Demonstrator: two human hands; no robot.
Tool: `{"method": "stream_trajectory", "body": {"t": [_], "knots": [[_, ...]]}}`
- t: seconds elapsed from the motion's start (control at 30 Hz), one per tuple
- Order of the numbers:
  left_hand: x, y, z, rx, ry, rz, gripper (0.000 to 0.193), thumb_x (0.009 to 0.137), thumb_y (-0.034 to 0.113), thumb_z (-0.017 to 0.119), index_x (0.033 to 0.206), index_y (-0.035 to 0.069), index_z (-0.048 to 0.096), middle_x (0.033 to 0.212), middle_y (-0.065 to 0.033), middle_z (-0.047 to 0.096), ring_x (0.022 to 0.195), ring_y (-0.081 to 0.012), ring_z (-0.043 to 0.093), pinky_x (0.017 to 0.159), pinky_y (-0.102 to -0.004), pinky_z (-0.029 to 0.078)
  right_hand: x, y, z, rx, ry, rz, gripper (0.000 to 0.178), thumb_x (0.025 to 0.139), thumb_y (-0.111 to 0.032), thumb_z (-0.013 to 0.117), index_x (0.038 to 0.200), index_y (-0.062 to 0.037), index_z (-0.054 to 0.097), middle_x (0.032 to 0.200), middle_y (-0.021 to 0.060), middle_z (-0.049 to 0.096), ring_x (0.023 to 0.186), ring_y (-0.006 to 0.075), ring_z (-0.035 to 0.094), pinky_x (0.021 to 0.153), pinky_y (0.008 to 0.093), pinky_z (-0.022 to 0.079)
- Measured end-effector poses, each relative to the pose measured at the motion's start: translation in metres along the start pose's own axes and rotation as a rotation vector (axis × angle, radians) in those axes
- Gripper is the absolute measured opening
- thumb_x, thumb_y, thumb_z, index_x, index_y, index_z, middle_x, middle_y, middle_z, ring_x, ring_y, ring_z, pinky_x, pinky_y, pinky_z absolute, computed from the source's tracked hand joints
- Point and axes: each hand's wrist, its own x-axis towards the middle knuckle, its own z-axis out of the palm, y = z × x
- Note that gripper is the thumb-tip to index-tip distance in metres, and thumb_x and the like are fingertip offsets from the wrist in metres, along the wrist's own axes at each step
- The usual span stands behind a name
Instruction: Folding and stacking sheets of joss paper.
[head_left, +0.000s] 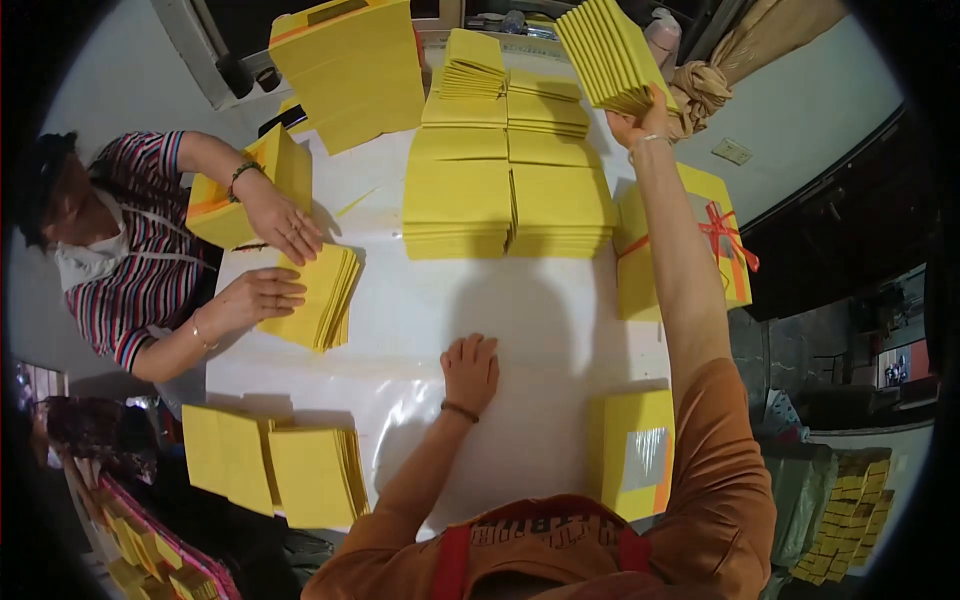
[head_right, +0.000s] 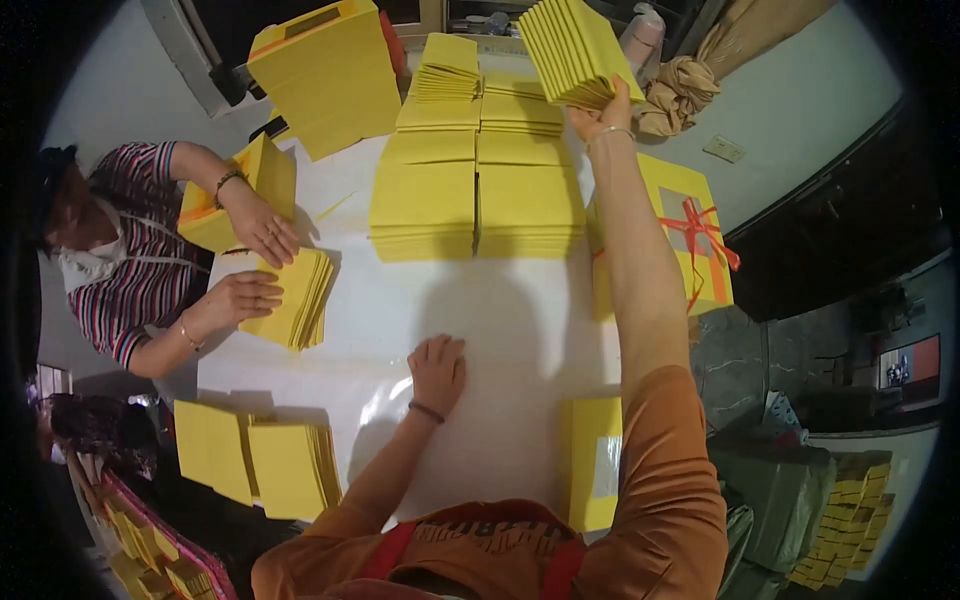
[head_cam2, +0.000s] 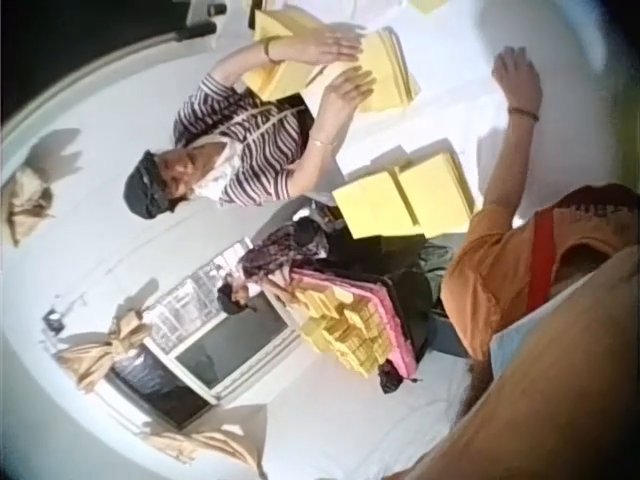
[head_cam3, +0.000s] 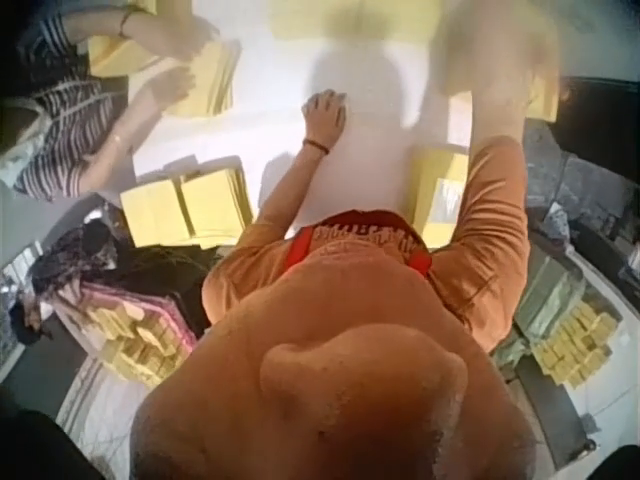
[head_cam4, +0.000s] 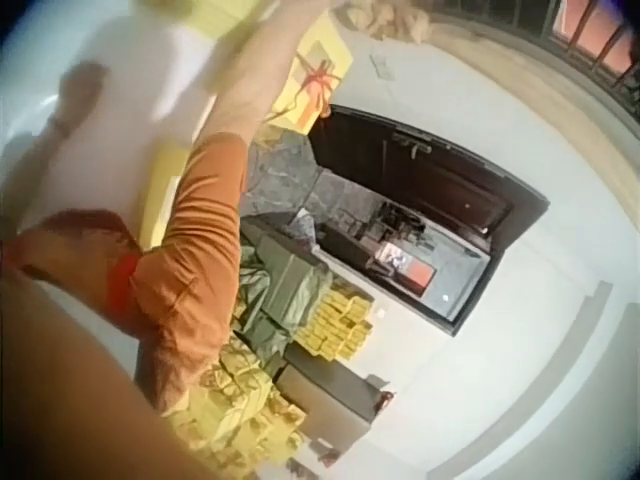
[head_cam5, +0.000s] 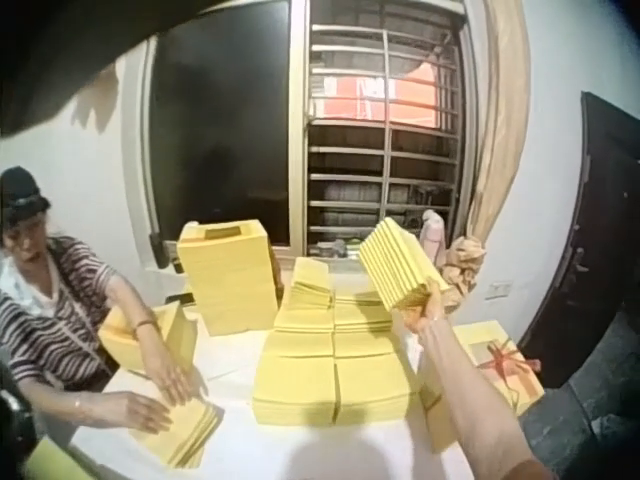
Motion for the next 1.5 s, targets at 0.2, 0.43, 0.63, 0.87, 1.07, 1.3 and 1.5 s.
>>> {"method": "stream_trajectory", "body": {"t": [0.2, 0.43, 0.63, 0.87, 1.07, 1.3, 1.5], "knots": [[-0.004, -0.001, -0.004, 0.005, -0.065, -0.039, 0.033, 0.078, 0.019, 0.060, 0.110, 0.014, 0.058, 0.114, -0.0051, 0.050, 0.106, -0.0262, 0.043, 0.086, -0.0418, 0.033, 0.105, 0.060, 0.006, -0.114, 0.105, -0.090, 0.039, 0.086, -0.035, 0.052, 0.111, -0.0056, 0.053, 0.112, 0.0106, 0.058, 0.099, 0.0281, 0.058, 0.085, 0.0456, 0.049], [0.000, 0.003, -0.009, 0.024, -0.129, -0.087, 0.034, 0.076, 0.021, 0.063, 0.109, 0.015, 0.059, 0.114, -0.0022, 0.050, 0.104, -0.0233, 0.043, 0.084, -0.0401, 0.032, 0.187, 0.099, -0.033, -0.107, 0.103, -0.111, 0.049, 0.083, -0.037, 0.057, 0.121, -0.0080, 0.046, 0.116, 0.0100, 0.055, 0.100, 0.0275, 0.057, 0.086, 0.0460, 0.046], [0.004, 0.003, -0.012, 0.051, -0.169, -0.117, 0.034, 0.074, 0.023, 0.064, 0.108, 0.018, 0.061, 0.113, -0.0012, 0.052, 0.104, -0.0225, 0.044, 0.085, -0.0396, 0.032, 0.222, 0.138, -0.053, -0.145, 0.147, -0.050, 0.055, 0.081, -0.040, 0.060, 0.123, -0.0073, 0.044, 0.119, 0.0119, 0.052, 0.099, 0.0275, 0.057, 0.086, 0.0462, 0.046], [0.005, 0.005, -0.012, -0.011, -0.156, -0.109, 0.035, 0.072, 0.024, 0.065, 0.107, 0.018, 0.061, 0.113, -0.0016, 0.053, 0.104, -0.0219, 0.045, 0.085, -0.0390, 0.031, 0.251, 0.145, -0.064, -0.190, 0.358, -0.007, 0.086, 0.070, -0.040, 0.073, 0.128, 0.0009, 0.024, 0.119, 0.0175, 0.048, 0.095, 0.0283, 0.058, 0.077, 0.0433, 0.055], [0.000, 0.000, -0.016, -0.015, -0.190, -0.142, 0.036, 0.072, 0.025, 0.065, 0.108, 0.018, 0.062, 0.114, -0.0015, 0.053, 0.106, -0.0221, 0.045, 0.086, -0.0386, 0.031, 0.211, 0.156, -0.039, -0.580, 0.445, 0.012, 0.054, 0.083, -0.042, 0.057, 0.121, -0.0055, 0.044, 0.115, 0.0138, 0.055, 0.095, 0.0291, 0.060, 0.075, 0.0466, 0.054], [0.004, 0.003, -0.022, -0.051, -0.235, -0.124, 0.038, 0.072, 0.025, 0.066, 0.109, 0.018, 0.062, 0.117, -0.0012, 0.052, 0.106, -0.0215, 0.044, 0.087, -0.0383, 0.030, 0.222, 0.131, -0.028, -0.586, 0.401, -0.138, 0.058, 0.082, -0.040, 0.059, 0.123, -0.0034, 0.039, 0.110, 0.0121, 0.057, 0.089, 0.0275, 0.063, 0.071, 0.0408, 0.057], [0.004, 0.001, -0.021, -0.038, -0.241, -0.133, 0.038, 0.072, 0.023, 0.066, 0.109, 0.017, 0.061, 0.117, -0.0015, 0.052, 0.106, -0.0213, 0.044, 0.087, -0.0381, 0.030, 0.198, 0.154, -0.025, -0.643, 0.605, -0.152, 0.072, 0.073, -0.033, 0.071, 0.125, -0.0008, 0.033, 0.106, 0.0207, 0.056, 0.082, 0.0310, 0.062, 0.063, 0.0458, 0.057]]}}
